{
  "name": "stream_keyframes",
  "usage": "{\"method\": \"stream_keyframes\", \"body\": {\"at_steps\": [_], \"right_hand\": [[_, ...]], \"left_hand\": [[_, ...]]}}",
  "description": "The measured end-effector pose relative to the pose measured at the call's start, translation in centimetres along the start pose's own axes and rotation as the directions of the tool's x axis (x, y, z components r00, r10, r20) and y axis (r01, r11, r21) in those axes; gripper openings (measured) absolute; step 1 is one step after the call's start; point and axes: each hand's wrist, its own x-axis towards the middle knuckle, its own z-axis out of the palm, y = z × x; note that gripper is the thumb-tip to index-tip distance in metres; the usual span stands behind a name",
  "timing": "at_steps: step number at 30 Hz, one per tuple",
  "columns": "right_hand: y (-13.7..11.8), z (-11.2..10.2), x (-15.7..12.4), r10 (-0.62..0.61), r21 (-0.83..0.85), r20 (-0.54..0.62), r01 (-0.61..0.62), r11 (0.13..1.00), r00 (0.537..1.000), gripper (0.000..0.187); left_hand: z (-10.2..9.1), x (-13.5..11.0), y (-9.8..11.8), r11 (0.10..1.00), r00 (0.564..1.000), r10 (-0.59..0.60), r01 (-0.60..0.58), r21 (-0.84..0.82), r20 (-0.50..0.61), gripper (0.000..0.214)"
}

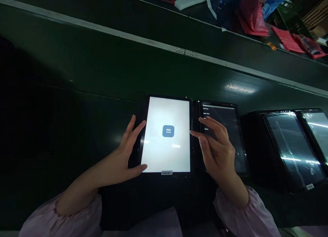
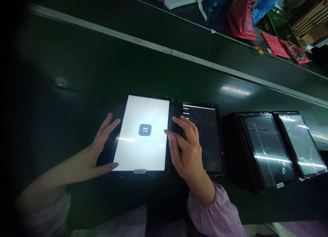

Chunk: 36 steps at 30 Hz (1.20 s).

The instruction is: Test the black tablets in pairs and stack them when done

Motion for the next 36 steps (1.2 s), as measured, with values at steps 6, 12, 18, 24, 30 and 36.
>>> {"method": "stream_keyframes", "body": {"at_steps": [6, 12, 18, 24, 30, 36], "right_hand": [[0.1, 1.2, 0.8, 0.007, -0.066, 0.073, -0.002, 0.998, 0.997, 0.032], [-0.1, 1.8, 1.2, -0.006, -0.057, 0.077, 0.01, 0.998, 0.997, 0.033], [-0.3, 2.3, 0.9, -0.023, -0.066, 0.139, 0.032, 0.997, 0.99, 0.035], [-0.1, 2.6, 0.5, 0.056, -0.122, 0.126, -0.041, 0.992, 0.99, 0.038], [-0.6, 3.0, 0.2, 0.031, -0.098, 0.153, -0.016, 0.995, 0.988, 0.038], [-0.4, 2.9, 0.2, 0.058, -0.095, 0.074, -0.051, 0.994, 0.996, 0.038]], "left_hand": [[0.2, 0.3, 0.8, 0.996, 0.987, -0.078, 0.073, -0.045, -0.142, 0.086], [0.6, 0.8, 0.9, 0.987, 0.952, -0.114, 0.075, -0.144, -0.283, 0.065], [0.8, 0.7, 0.8, 0.973, 0.946, -0.149, 0.089, -0.211, -0.287, 0.062], [0.6, 1.0, 0.9, 0.944, 0.937, -0.223, 0.14, -0.298, -0.268, 0.065], [1.0, 1.6, 1.9, 0.919, 0.901, -0.158, -0.016, -0.395, -0.405, 0.041], [1.5, 2.8, 2.2, 0.888, 0.872, -0.26, 0.046, -0.458, -0.416, 0.04]]}}
